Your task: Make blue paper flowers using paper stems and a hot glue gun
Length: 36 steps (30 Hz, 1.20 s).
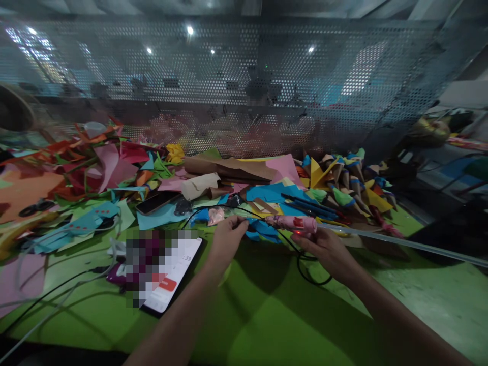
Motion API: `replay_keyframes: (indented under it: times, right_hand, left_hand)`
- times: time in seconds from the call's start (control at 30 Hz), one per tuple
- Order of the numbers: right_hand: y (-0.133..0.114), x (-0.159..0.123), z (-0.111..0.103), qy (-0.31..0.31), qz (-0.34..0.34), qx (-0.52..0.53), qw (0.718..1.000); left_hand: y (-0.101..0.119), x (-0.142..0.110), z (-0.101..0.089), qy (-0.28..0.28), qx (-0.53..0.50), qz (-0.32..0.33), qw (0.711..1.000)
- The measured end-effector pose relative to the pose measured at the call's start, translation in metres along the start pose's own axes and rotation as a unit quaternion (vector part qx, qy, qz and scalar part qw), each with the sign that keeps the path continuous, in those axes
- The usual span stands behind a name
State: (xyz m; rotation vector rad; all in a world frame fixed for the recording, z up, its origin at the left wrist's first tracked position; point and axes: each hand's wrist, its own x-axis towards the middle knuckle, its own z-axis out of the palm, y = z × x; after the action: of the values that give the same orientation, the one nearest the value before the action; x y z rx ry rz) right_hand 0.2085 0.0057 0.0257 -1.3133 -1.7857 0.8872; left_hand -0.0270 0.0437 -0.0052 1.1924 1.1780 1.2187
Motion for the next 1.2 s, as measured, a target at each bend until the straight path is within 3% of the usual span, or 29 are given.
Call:
replay_keyframes:
  times: [0.37,1.2]
  right_hand:
    - [0.0013,-0.0017,0.0015,-0.016,-0.001,0.015,1.000]
    - [0.0055,0.0009,-0.0014,0.018,-0.027,-0.030,0.999]
  left_hand:
    - [-0.0027,0.0006,-0.0001,-0.011,0.029,0.010,0.999]
    - [-0.0028,0.0019,-0.0055,0.004,0.011,0.027,1.000]
